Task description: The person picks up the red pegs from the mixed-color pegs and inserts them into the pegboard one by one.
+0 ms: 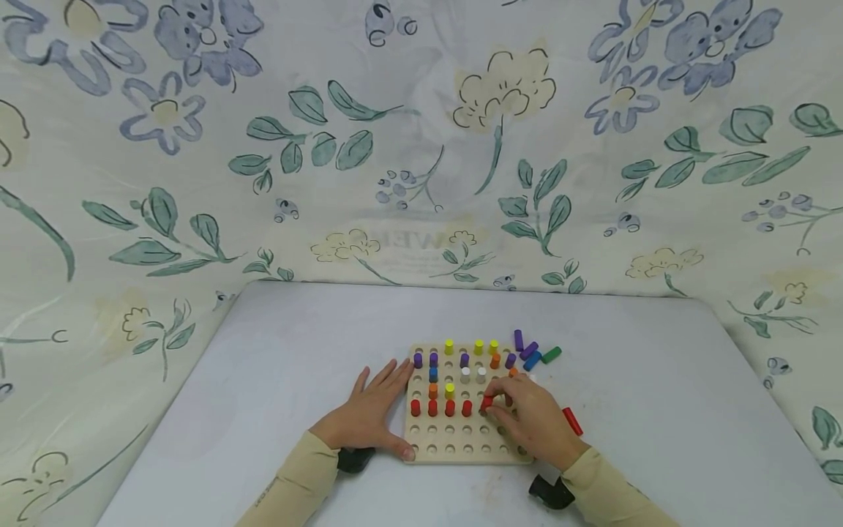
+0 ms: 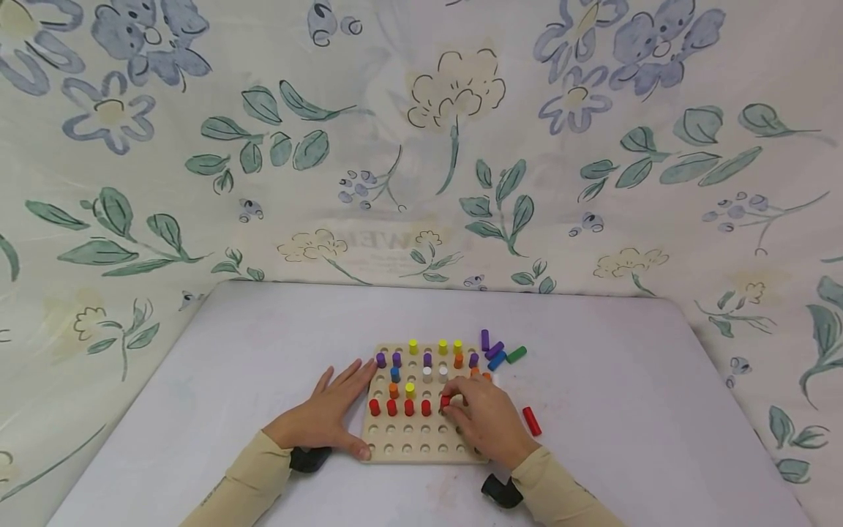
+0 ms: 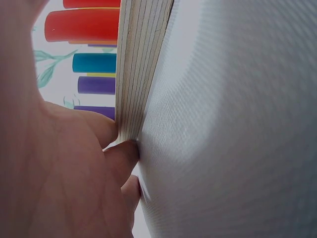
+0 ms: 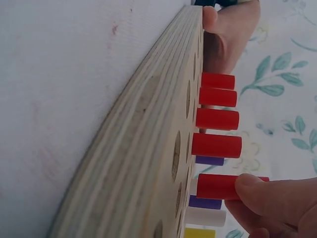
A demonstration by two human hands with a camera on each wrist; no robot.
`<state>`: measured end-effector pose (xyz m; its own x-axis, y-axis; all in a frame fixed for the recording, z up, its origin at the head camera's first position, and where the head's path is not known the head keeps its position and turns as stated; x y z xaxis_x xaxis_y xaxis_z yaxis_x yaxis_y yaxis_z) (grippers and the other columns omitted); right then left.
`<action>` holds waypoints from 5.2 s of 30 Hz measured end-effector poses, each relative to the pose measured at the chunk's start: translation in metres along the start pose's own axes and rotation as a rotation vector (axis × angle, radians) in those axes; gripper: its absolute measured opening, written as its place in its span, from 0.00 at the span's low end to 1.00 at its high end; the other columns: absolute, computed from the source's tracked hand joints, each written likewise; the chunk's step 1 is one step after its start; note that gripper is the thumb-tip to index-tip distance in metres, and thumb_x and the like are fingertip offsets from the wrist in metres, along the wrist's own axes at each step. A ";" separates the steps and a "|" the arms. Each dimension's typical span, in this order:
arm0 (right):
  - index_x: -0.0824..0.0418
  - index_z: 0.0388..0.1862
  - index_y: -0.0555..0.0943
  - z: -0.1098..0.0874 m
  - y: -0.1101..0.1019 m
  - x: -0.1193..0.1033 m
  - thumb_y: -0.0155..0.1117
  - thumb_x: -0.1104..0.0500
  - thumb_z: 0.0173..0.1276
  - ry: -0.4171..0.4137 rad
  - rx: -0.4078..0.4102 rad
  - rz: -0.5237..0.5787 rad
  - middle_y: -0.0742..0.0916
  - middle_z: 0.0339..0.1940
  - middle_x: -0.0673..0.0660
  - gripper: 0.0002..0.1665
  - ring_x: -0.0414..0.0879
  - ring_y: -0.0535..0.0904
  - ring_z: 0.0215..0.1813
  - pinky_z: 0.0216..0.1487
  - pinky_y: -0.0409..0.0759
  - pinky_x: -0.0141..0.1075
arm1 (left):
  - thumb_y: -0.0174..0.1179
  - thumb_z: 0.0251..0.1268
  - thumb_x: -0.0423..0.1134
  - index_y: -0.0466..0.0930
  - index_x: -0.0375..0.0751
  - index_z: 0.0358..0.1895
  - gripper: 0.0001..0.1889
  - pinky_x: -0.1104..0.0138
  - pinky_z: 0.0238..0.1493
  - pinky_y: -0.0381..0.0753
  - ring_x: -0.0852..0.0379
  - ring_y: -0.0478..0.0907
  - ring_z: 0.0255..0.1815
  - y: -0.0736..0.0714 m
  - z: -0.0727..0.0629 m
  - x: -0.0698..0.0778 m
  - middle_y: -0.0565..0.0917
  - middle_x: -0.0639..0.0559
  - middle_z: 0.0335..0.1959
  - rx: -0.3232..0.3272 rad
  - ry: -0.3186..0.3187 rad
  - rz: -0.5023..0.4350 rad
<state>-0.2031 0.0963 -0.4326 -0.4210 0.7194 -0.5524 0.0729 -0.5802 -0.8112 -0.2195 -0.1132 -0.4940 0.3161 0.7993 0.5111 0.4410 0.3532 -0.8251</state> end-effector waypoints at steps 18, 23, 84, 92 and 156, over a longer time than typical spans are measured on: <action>0.50 0.41 0.82 -0.003 0.013 0.005 0.73 0.59 0.65 0.077 -0.092 -0.026 0.81 0.34 0.42 0.09 0.38 0.73 0.35 0.36 0.78 0.31 | 0.77 0.36 0.69 0.45 0.38 0.82 0.72 0.40 0.76 0.27 0.44 0.36 0.83 0.003 -0.004 0.000 0.47 0.45 0.83 -0.010 -0.014 0.003; 0.51 0.42 0.83 -0.003 0.013 0.005 0.73 0.59 0.65 0.072 -0.086 -0.036 0.81 0.34 0.42 0.09 0.38 0.73 0.35 0.36 0.78 0.31 | 0.77 0.36 0.69 0.44 0.38 0.82 0.72 0.40 0.77 0.27 0.44 0.36 0.83 0.003 -0.004 0.001 0.47 0.45 0.83 -0.007 -0.008 -0.002; 0.55 0.49 0.85 0.001 0.013 0.007 0.74 0.58 0.64 0.026 -0.088 -0.064 0.85 0.38 0.44 0.14 0.36 0.77 0.37 0.38 0.81 0.32 | 0.77 0.36 0.69 0.44 0.40 0.82 0.72 0.41 0.76 0.25 0.45 0.35 0.83 0.000 -0.001 0.000 0.46 0.47 0.83 -0.001 -0.008 0.021; 0.54 0.46 0.85 0.001 0.004 0.008 0.74 0.59 0.64 0.045 -0.059 -0.038 0.86 0.38 0.43 0.12 0.37 0.79 0.39 0.38 0.81 0.32 | 0.77 0.35 0.69 0.45 0.39 0.82 0.72 0.39 0.76 0.27 0.44 0.36 0.83 0.000 0.000 0.000 0.47 0.46 0.83 0.007 0.003 0.023; 0.58 0.48 0.85 -0.019 -0.060 0.049 0.77 0.60 0.61 0.155 0.084 -0.150 0.87 0.40 0.52 0.16 0.45 0.75 0.39 0.37 0.80 0.35 | 0.77 0.36 0.69 0.44 0.39 0.82 0.72 0.39 0.76 0.27 0.44 0.36 0.83 0.000 0.001 0.000 0.47 0.45 0.83 0.004 -0.005 0.021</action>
<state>-0.2113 0.1739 -0.4146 -0.2766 0.8462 -0.4554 -0.0583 -0.4878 -0.8710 -0.2203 -0.1133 -0.4940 0.3206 0.8090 0.4926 0.4313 0.3384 -0.8364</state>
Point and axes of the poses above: each hand's wrist, its own z-axis towards the middle knuckle, its own y-axis out of the palm, x = y × z, the point moved 10 cm from there along z, towards the middle knuckle
